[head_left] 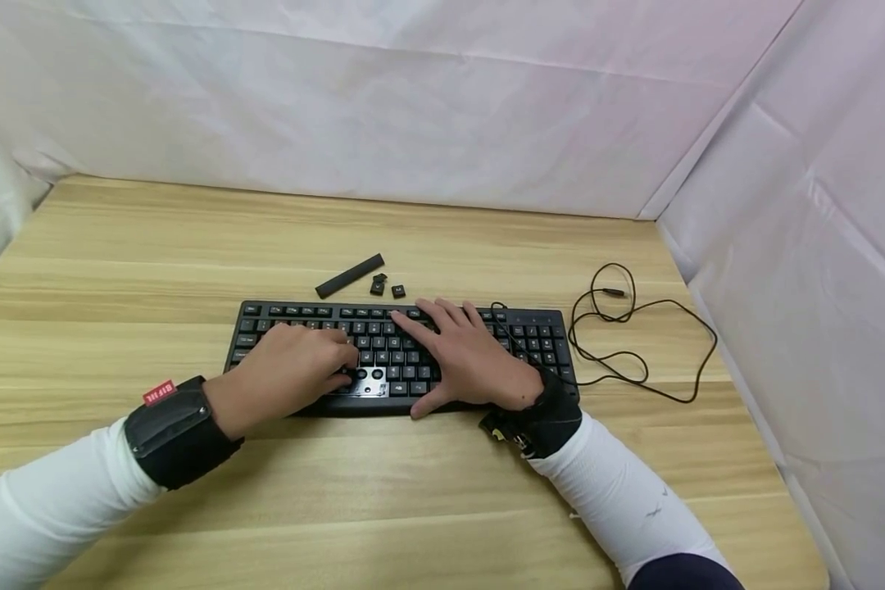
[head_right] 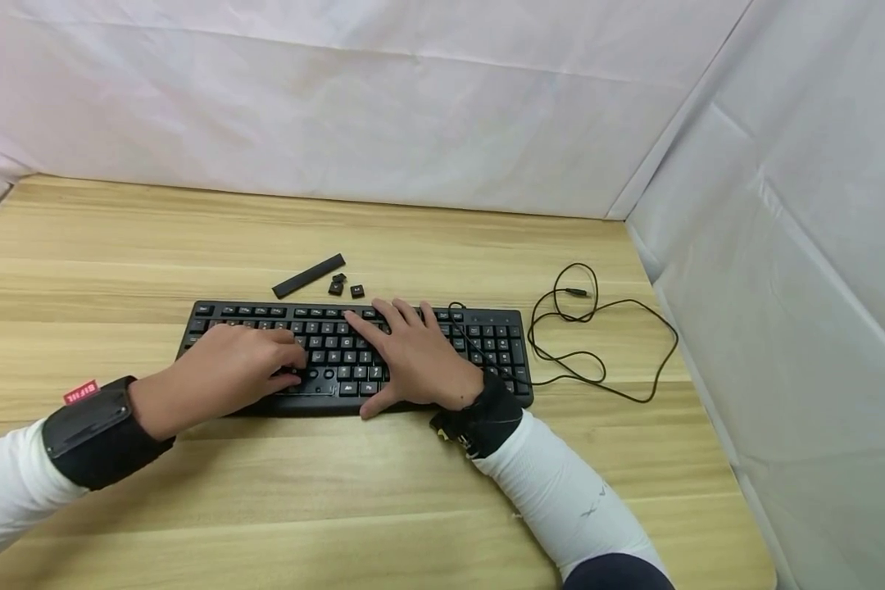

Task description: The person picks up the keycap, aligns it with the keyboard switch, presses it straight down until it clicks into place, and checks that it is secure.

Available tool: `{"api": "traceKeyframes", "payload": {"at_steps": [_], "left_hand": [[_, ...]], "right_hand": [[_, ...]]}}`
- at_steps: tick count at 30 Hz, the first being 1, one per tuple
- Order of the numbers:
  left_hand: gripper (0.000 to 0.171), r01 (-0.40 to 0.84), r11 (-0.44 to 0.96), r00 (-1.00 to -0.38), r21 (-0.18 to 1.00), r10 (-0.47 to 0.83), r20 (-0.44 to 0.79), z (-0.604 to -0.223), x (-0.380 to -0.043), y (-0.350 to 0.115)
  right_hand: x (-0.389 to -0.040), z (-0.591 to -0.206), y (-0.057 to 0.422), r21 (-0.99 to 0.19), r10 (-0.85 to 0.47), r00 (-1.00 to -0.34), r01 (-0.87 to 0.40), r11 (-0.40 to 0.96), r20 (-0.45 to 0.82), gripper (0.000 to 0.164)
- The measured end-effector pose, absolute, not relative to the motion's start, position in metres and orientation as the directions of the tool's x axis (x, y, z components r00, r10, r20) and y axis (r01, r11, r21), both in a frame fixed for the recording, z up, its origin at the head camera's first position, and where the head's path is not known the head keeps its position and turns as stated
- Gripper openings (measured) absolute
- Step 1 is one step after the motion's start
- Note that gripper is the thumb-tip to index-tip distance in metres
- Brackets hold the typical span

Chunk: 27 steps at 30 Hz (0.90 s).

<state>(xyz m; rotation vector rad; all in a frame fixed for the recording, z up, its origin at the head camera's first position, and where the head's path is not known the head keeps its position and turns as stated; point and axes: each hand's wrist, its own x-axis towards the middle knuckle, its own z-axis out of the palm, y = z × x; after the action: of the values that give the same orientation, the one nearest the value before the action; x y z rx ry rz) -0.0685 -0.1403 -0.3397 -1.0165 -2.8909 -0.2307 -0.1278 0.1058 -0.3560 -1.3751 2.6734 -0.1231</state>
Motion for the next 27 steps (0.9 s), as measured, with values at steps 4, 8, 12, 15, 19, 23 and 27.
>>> {"api": "traceKeyframes", "payload": {"at_steps": [4,8,12,15,19,23,27], "left_hand": [[0.009,0.635,0.766,-0.772,0.103,0.626,0.107,-0.3354,-0.0679,-0.1402],[0.007,0.623,0.775,-0.782,0.107,0.616,0.092,-0.3314,-0.0673,-0.1405],[0.009,0.592,0.795,-0.806,0.128,0.584,0.1,-0.3312,-0.0669,-0.1412],[0.01,0.576,0.806,-0.817,0.136,0.566,0.112,-0.3326,-0.0659,-0.1412],[0.009,0.574,0.806,-0.819,0.146,0.564,0.108,-0.3339,-0.0652,-0.1408],[0.01,0.57,0.807,-0.822,0.155,0.561,0.101,-0.3335,-0.0657,-0.1392],[0.01,0.561,0.81,-0.827,0.169,0.555,0.087,-0.3331,-0.0661,-0.1375]], "right_hand": [[-0.1275,-0.3561,0.1059,-0.13,-0.812,-0.578,-0.802,0.583,-0.082,0.122],[-0.1272,-0.3558,0.1058,-0.129,-0.813,-0.577,-0.802,0.583,-0.079,0.123],[-0.1278,-0.355,0.1045,-0.133,-0.813,-0.577,-0.802,0.583,-0.081,0.123],[-0.1279,-0.355,0.1042,-0.133,-0.812,-0.577,-0.801,0.583,-0.082,0.123],[-0.1274,-0.3551,0.1046,-0.139,-0.815,-0.574,-0.803,0.58,-0.085,0.123],[-0.1274,-0.3551,0.105,-0.134,-0.815,-0.574,-0.805,0.579,-0.075,0.123],[-0.1279,-0.3558,0.1057,-0.14,-0.816,-0.574,-0.804,0.577,-0.067,0.123]]}}
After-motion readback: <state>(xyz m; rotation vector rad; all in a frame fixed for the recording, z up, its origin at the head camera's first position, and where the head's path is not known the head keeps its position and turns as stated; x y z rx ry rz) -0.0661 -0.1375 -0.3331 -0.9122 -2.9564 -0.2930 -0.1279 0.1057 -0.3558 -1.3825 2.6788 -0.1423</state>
